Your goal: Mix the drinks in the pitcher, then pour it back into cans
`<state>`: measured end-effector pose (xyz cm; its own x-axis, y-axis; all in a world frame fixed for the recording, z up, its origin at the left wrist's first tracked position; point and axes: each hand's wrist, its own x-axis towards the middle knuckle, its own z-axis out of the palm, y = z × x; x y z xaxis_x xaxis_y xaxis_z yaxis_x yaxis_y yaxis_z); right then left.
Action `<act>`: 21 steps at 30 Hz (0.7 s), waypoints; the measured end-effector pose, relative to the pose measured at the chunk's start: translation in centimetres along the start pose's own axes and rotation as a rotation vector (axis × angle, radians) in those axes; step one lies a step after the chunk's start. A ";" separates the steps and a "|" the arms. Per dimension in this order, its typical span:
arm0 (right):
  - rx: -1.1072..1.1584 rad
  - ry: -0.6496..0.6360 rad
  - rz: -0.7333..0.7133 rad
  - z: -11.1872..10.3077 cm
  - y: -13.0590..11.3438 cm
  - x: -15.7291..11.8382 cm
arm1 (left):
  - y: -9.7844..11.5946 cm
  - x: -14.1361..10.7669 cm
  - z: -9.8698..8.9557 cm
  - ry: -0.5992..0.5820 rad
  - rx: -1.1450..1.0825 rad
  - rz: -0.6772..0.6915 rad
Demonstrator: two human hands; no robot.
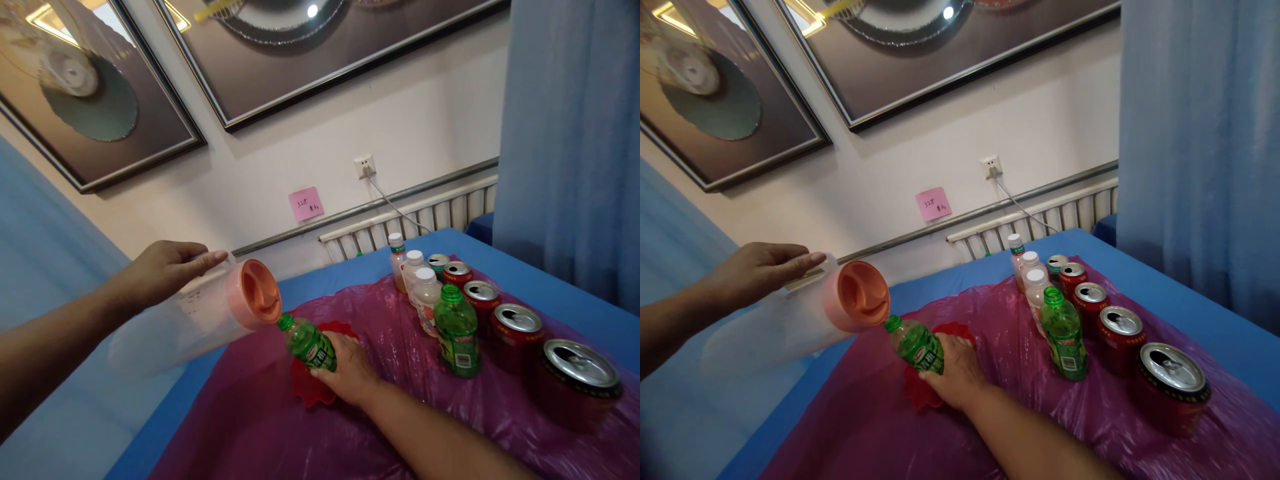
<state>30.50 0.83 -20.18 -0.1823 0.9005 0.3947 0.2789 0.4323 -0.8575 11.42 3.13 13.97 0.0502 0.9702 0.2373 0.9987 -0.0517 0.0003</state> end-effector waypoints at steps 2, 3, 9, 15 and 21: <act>-0.009 0.004 0.002 0.1 0.1 0.0 | -0.2 0.2 -0.1 -0.034 -0.002 -0.013; -0.012 0.006 0.002 0.1 0.1 0.0 | -0.3 0.3 -0.1 -0.044 -0.002 -0.017; 0.000 -0.004 0.001 0.0 0.0 0.0 | 0.0 0.0 -0.1 -0.010 -0.018 -0.017; -0.016 0.000 -0.010 0.0 0.1 0.0 | -0.4 0.4 -0.1 -0.039 0.022 -0.004; -0.031 0.002 -0.005 -0.1 0.0 0.0 | -0.4 0.2 -0.2 -0.030 0.007 -0.019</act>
<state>30.57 0.86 -20.18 -0.1824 0.8982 0.3999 0.3074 0.4385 -0.8445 11.07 3.30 14.18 0.0311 0.9776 0.2083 0.9995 -0.0314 -0.0019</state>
